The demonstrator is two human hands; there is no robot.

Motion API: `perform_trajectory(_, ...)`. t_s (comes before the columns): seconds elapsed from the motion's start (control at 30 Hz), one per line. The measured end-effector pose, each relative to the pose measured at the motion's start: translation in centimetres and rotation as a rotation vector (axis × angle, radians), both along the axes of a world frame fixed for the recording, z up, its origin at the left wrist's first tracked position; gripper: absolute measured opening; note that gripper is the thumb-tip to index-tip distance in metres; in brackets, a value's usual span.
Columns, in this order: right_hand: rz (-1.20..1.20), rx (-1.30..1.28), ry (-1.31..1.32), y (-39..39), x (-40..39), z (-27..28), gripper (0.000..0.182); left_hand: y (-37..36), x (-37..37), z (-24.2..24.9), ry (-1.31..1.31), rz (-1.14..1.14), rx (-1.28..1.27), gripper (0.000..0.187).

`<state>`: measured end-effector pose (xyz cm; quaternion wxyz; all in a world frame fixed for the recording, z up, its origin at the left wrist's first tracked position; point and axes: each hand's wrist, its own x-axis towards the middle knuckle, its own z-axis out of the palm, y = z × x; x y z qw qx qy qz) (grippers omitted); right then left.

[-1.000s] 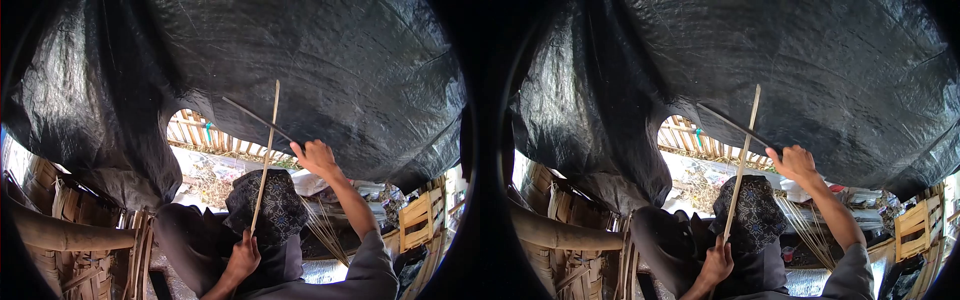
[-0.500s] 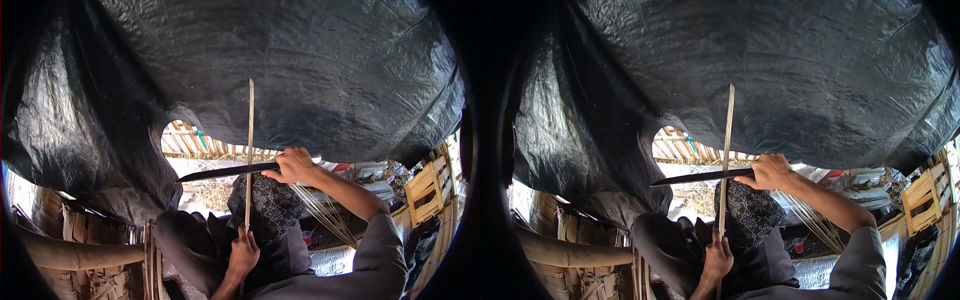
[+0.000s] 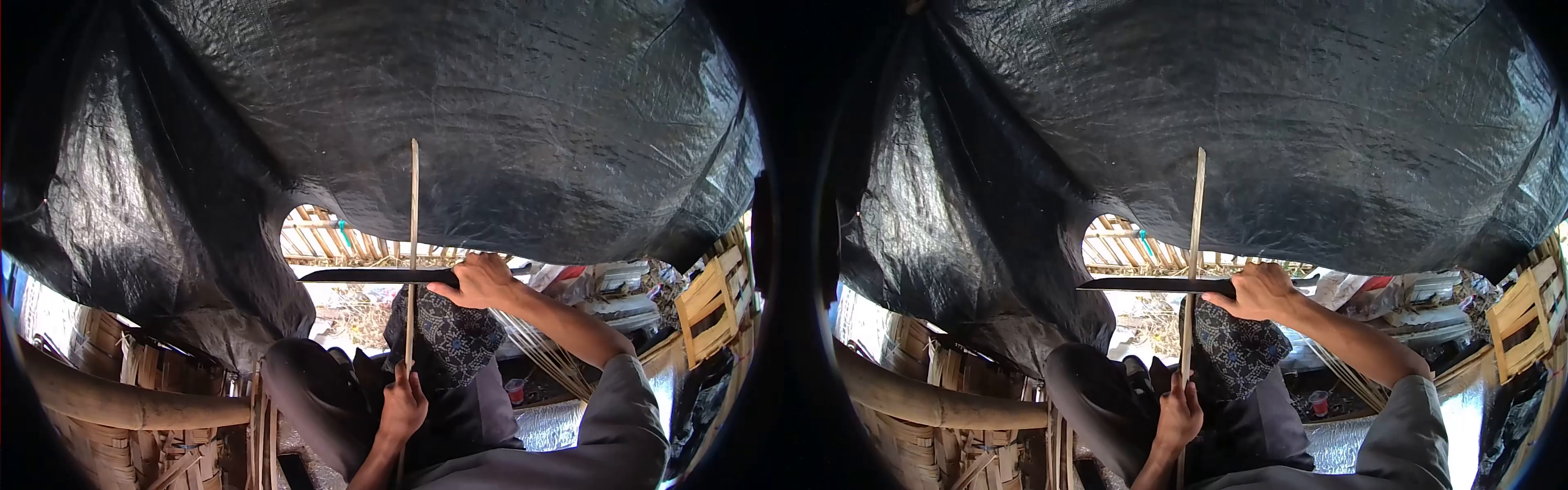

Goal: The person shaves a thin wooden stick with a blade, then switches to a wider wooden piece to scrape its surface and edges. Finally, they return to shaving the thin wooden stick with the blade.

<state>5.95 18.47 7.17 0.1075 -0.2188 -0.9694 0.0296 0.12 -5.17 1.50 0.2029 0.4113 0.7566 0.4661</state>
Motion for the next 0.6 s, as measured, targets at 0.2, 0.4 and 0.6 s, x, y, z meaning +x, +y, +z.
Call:
perform_trajectory(0.2, -0.025, 0.020, -0.031, 0.1, 0.0, -0.6, 0.076, -0.2, 0.0, 0.6, -0.048, -0.004, -0.108, 0.017)
perform_trajectory(0.4, -0.039, 0.040, -0.014, -0.5, 0.0, -0.4, 0.076, -0.5, -0.2, -0.2, -0.051, 0.001, -0.023, 0.017)
perform_trajectory(0.6, -0.055, 0.004, -0.010, -1.0, 0.2, -0.5, 0.076, -0.3, -1.6, -0.5, -0.871, -0.025, -0.007, 0.033)
